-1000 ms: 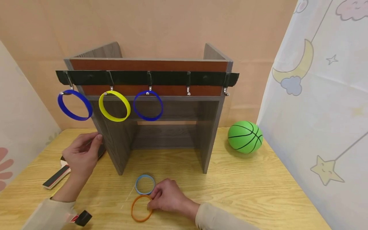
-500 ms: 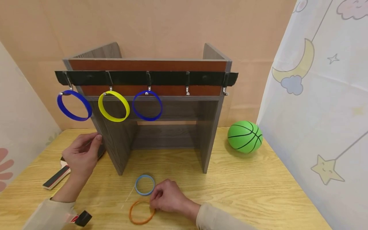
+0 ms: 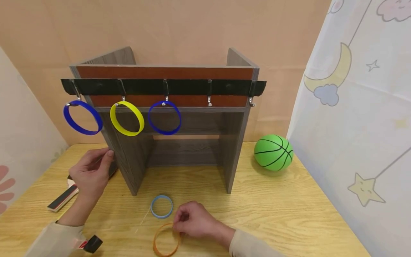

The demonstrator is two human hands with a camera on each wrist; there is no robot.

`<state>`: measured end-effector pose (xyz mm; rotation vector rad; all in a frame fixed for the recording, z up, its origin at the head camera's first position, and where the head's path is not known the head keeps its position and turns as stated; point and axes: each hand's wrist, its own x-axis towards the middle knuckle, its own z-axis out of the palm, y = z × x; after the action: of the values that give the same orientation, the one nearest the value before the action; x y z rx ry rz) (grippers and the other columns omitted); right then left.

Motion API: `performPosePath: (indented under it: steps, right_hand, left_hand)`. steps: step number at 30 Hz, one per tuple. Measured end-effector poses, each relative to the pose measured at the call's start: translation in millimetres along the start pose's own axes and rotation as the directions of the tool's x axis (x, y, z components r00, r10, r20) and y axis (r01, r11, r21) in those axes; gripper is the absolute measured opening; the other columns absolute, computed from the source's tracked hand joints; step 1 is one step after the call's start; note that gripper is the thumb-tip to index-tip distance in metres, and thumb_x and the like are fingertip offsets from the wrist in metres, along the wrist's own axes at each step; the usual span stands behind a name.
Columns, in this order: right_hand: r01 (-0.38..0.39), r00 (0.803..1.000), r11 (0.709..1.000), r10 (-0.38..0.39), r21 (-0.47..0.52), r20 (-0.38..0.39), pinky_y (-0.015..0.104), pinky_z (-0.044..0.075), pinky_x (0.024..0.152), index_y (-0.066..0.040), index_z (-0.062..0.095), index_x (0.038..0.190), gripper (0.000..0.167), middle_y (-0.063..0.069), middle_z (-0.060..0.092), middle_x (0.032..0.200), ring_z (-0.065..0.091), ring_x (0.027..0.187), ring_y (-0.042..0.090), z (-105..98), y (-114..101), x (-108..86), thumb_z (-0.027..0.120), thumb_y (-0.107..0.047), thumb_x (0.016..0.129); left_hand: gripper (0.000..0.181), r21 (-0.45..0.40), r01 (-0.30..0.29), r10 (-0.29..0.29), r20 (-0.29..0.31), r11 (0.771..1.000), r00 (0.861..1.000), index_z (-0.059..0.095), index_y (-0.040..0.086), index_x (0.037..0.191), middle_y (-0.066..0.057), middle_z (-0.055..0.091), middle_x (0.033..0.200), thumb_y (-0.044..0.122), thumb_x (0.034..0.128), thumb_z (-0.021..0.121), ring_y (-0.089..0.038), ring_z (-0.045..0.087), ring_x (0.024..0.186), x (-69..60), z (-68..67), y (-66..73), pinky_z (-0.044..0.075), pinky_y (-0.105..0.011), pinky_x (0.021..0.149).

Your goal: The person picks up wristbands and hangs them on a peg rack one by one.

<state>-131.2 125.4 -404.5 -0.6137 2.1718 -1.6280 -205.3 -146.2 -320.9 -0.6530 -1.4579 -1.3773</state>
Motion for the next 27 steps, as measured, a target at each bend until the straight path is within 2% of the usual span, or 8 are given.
performPosePath:
  steps: [3, 6, 10, 14, 18, 27]
  right_hand:
    - [-0.012, 1.000, 0.999, 0.011, 0.038, 0.021, 0.018, 0.042, 0.041, -0.007, 0.063, 0.078, 0.009, 0.000, 0.063, 0.071, 0.054, 0.054, 0.010, -7, 0, -3.5, 0.068, 0.000, 0.081]
    - [-0.014, 0.999, 0.998, 0.012, 0.065, 0.043, 0.019, 0.043, 0.042, -0.001, 0.064, 0.082, 0.004, 0.003, 0.064, 0.072, 0.055, 0.055, 0.013, -16, 1, -6.3, 0.068, -0.001, 0.082]
    - [-0.033, 0.997, 0.994, 0.026, 0.102, 0.067, 0.023, 0.049, 0.045, 0.006, 0.064, 0.085, 0.010, 0.009, 0.066, 0.071, 0.058, 0.056, 0.016, -28, -1, -10.7, 0.070, -0.001, 0.082]
    - [-0.045, 0.997, 0.991, 0.037, 0.128, 0.070, 0.027, 0.055, 0.054, 0.007, 0.065, 0.085, 0.012, 0.012, 0.067, 0.073, 0.062, 0.061, 0.017, -36, -4, -14.2, 0.072, -0.001, 0.079]
    - [-0.038, 0.998, 0.988, 0.031, 0.148, 0.054, 0.032, 0.057, 0.061, 0.007, 0.065, 0.084, 0.014, 0.010, 0.067, 0.076, 0.064, 0.067, 0.017, -44, -6, -17.3, 0.073, 0.000, 0.076]
    - [0.019, 1.000, 0.983, -0.016, 0.184, -0.019, 0.043, 0.057, 0.066, 0.012, 0.067, 0.086, 0.017, 0.015, 0.067, 0.081, 0.066, 0.070, 0.020, -62, -14, -19.0, 0.074, 0.000, 0.076]
  left_hand:
    - [0.006, -0.007, -0.003, 0.003, -0.003, 1.000, 1.000, 0.063, -0.022, 0.081, -0.021, 0.065, 0.076, -0.018, 0.0766, 0.064, -0.009, 0.064, 0.071, 0.7, 0.5, 0.2, 0.053, -0.017, 0.070]
    - [0.006, 0.002, -0.005, 0.005, -0.007, 1.000, 1.000, 0.063, -0.022, 0.081, -0.021, 0.065, 0.076, -0.018, 0.0764, 0.064, -0.009, 0.064, 0.070, 1.1, 0.5, 0.2, 0.053, -0.017, 0.070]
    - [0.006, 0.009, -0.007, 0.007, -0.006, 1.000, 1.000, 0.063, -0.021, 0.081, -0.022, 0.065, 0.076, -0.018, 0.0761, 0.064, -0.009, 0.064, 0.070, 1.1, 0.3, 0.2, 0.053, -0.017, 0.070]
    - [0.005, -0.002, -0.005, 0.005, -0.007, 1.000, 1.000, 0.063, -0.022, 0.080, -0.021, 0.065, 0.075, -0.019, 0.0760, 0.064, -0.009, 0.064, 0.070, 1.0, 0.4, -0.2, 0.053, -0.017, 0.070]
    - [0.005, 0.001, -0.001, 0.001, -0.006, 1.000, 1.000, 0.063, -0.022, 0.080, -0.021, 0.065, 0.075, -0.018, 0.0762, 0.064, -0.009, 0.064, 0.071, 0.7, 0.7, -0.3, 0.053, -0.017, 0.070]
    - [0.005, -0.007, -0.001, 0.001, -0.006, 1.000, 1.000, 0.063, -0.022, 0.080, -0.022, 0.065, 0.075, -0.019, 0.0760, 0.064, -0.009, 0.064, 0.071, 0.2, 0.9, -0.1, 0.053, -0.018, 0.070]
